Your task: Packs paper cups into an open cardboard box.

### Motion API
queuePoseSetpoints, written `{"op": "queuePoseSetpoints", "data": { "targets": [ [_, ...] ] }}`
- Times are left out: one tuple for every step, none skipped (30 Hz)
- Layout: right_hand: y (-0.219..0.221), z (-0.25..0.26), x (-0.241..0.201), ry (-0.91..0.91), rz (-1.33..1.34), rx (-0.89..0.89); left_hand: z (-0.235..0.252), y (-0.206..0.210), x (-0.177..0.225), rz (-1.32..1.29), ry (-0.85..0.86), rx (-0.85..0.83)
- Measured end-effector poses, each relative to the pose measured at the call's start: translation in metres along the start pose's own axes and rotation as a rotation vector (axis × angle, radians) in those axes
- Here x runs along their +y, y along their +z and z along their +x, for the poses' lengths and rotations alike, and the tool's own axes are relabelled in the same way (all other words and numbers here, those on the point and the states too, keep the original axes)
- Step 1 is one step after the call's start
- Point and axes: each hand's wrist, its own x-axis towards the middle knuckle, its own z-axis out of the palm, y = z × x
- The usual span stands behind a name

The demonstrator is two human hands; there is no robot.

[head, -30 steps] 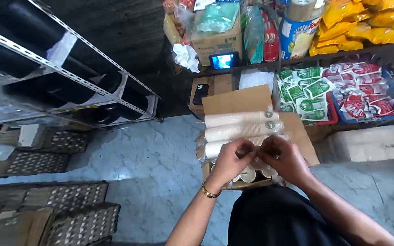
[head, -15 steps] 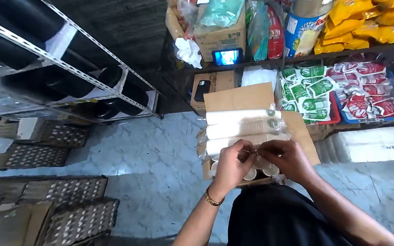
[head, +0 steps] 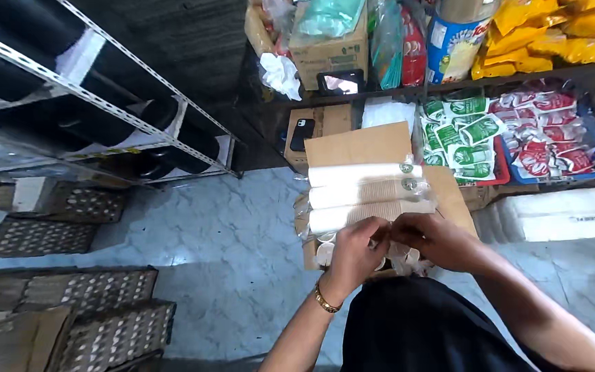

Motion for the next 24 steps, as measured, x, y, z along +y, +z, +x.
{"op": "queuePoseSetpoints", "data": {
  "targets": [
    [-0.005, 0.0, 0.001, -0.004, 0.028, -0.042, -0.001, 0.002, 0.0, -0.008, 0.005, 0.008],
    [-0.008, 0.001, 0.002, -0.006, 0.056, -0.066, -0.003, 0.003, 0.001, -0.014, 0.006, 0.019],
    [-0.009, 0.001, 0.003, -0.007, 0.08, -0.077, -0.004, 0.004, 0.001, -0.021, 0.009, 0.033],
    [-0.009, 0.001, 0.005, -0.01, 0.1, -0.078, -0.006, 0.005, 0.001, -0.031, 0.012, 0.046],
    [-0.009, 0.002, 0.006, -0.016, 0.116, -0.072, -0.008, 0.006, 0.001, -0.052, 0.011, 0.058],
    [-0.008, 0.002, 0.007, -0.023, 0.134, -0.064, -0.01, 0.006, 0.002, -0.076, 0.0, 0.065],
    [-0.008, 0.003, 0.008, -0.028, 0.15, -0.058, -0.011, 0.007, 0.003, -0.1, -0.02, 0.071],
    [-0.007, 0.004, 0.009, -0.033, 0.164, -0.052, -0.013, 0.007, 0.005, -0.123, -0.048, 0.073],
    [-0.007, 0.004, 0.01, -0.032, 0.172, -0.049, -0.015, 0.008, 0.006, -0.132, -0.081, 0.075],
    [-0.006, 0.005, 0.01, -0.034, 0.179, -0.046, -0.017, 0.01, 0.008, -0.126, -0.114, 0.082],
    [-0.005, 0.006, 0.01, -0.04, 0.18, -0.047, -0.019, 0.012, 0.008, -0.12, -0.137, 0.093],
    [-0.005, 0.006, 0.009, -0.04, 0.176, -0.053, -0.02, 0.014, 0.009, -0.116, -0.157, 0.104],
    [-0.005, 0.006, 0.008, -0.035, 0.168, -0.061, -0.02, 0.014, 0.009, -0.118, -0.175, 0.11],
    [-0.006, 0.006, 0.007, -0.03, 0.162, -0.068, -0.02, 0.015, 0.009, -0.122, -0.189, 0.112],
    [-0.006, 0.006, 0.006, -0.025, 0.161, -0.076, -0.02, 0.015, 0.008, -0.129, -0.198, 0.114],
    [-0.007, 0.007, 0.006, -0.017, 0.165, -0.085, -0.02, 0.014, 0.008, -0.136, -0.205, 0.113],
    [-0.007, 0.007, 0.006, -0.009, 0.166, -0.092, -0.02, 0.014, 0.008, -0.144, -0.208, 0.113],
    [-0.007, 0.007, 0.006, -0.002, 0.168, -0.094, -0.02, 0.013, 0.008, -0.148, -0.21, 0.113],
    [-0.007, 0.007, 0.006, -0.004, 0.169, -0.093, -0.02, 0.013, 0.008, -0.152, -0.21, 0.113],
    [-0.007, 0.008, 0.007, -0.01, 0.171, -0.093, -0.021, 0.013, 0.008, -0.156, -0.21, 0.112],
    [-0.008, 0.008, 0.007, -0.016, 0.172, -0.094, -0.02, 0.013, 0.009, -0.156, -0.209, 0.112],
    [-0.008, 0.008, 0.007, -0.021, 0.178, -0.094, -0.02, 0.013, 0.009, -0.157, -0.207, 0.112],
    [-0.008, 0.007, 0.008, -0.027, 0.184, -0.092, -0.021, 0.014, 0.009, -0.158, -0.203, 0.115],
    [-0.008, 0.008, 0.009, -0.036, 0.187, -0.088, -0.021, 0.014, 0.009, -0.156, -0.198, 0.113]
  ]
}}
